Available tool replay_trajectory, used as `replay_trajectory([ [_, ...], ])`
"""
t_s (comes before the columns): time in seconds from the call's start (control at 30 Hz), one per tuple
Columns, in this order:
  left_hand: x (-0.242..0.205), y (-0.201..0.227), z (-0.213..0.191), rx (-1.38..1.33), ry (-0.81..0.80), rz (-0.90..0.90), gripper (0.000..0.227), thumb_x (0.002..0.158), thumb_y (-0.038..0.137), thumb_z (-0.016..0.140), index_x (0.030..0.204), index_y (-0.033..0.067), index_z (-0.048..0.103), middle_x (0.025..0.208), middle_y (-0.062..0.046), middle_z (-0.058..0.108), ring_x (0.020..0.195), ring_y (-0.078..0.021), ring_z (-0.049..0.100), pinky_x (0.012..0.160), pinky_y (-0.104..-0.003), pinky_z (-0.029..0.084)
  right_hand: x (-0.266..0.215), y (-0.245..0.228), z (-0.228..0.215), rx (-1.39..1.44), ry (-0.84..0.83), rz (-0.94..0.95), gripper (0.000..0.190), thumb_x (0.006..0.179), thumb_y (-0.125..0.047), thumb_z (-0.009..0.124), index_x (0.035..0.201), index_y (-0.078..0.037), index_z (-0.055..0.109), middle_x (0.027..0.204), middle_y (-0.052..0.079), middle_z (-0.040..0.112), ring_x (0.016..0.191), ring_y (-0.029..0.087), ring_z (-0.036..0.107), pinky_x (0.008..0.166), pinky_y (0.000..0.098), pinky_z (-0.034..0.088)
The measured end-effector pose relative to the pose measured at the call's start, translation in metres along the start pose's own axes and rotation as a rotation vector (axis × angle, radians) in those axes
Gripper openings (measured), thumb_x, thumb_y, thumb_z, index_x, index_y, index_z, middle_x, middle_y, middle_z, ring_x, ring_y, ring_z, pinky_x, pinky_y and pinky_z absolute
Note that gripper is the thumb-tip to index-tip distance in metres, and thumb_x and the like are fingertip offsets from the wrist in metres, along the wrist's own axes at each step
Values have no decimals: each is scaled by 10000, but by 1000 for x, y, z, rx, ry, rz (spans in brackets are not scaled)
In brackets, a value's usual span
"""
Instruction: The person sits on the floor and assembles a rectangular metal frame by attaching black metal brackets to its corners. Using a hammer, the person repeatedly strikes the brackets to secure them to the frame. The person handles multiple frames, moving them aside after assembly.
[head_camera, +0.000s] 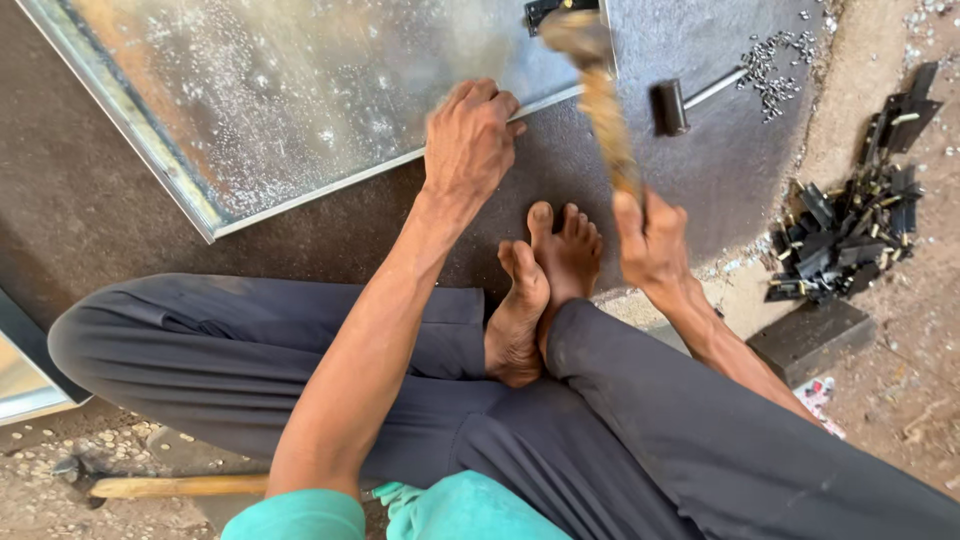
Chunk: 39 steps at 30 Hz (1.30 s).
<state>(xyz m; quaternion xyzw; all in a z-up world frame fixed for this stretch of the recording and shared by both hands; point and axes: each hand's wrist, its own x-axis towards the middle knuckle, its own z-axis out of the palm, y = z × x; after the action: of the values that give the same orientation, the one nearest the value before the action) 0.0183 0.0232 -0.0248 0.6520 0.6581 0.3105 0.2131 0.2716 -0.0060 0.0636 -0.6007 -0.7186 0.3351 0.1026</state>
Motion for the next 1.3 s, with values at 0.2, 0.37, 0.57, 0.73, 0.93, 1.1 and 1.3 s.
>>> replay_trajectory([
  [0.2,0,5,-10,-19,-16,-20,189,813,160,838,922,38,744,937,-82,691,914,-256,664,772,-398,566,-16,3,-2,286,25,145,512,1111,-450,486,819,-32,521,604,12,488,530,97,475,463,288,376],
  [0.37,0,7,-12,-21,-28,-11,201,810,154,835,951,39,749,944,-78,690,911,-251,662,792,-392,567,-12,0,-4,240,5,86,539,1108,-497,448,805,-56,514,582,-13,484,499,85,479,446,277,370],
  [0.57,4,4,-9,-25,-107,-35,268,799,189,833,1003,32,757,968,-91,699,936,-256,667,819,-388,574,-10,0,-2,173,14,-7,545,1101,-532,437,843,-60,523,593,-12,500,501,92,504,438,291,379],
  [0.73,10,0,-16,-16,-83,54,250,739,192,839,917,41,750,942,-108,720,940,-301,691,741,-410,579,-1,-1,4,80,-63,242,546,1072,-483,444,776,-37,548,590,-8,518,482,113,476,404,321,376],
  [0.93,102,-65,17,-302,285,109,183,921,160,799,820,30,721,694,-104,677,644,-246,656,607,-386,510,-14,-21,-25,341,139,-71,552,1103,-491,486,856,0,541,651,23,506,564,98,445,508,317,365],
  [1.1,134,-78,10,-516,121,-10,249,618,153,973,672,72,745,609,-11,723,556,-136,676,500,-318,526,3,-6,1,-55,-33,139,602,1118,-480,516,776,14,531,593,79,458,557,138,422,502,331,347],
  [1.3,140,-59,-2,-298,-41,-182,322,542,185,1004,629,77,714,589,-30,710,526,-162,674,508,-335,522,2,-31,-37,432,264,-188,609,1072,-529,481,826,23,556,551,104,474,451,175,443,417,356,328],
])
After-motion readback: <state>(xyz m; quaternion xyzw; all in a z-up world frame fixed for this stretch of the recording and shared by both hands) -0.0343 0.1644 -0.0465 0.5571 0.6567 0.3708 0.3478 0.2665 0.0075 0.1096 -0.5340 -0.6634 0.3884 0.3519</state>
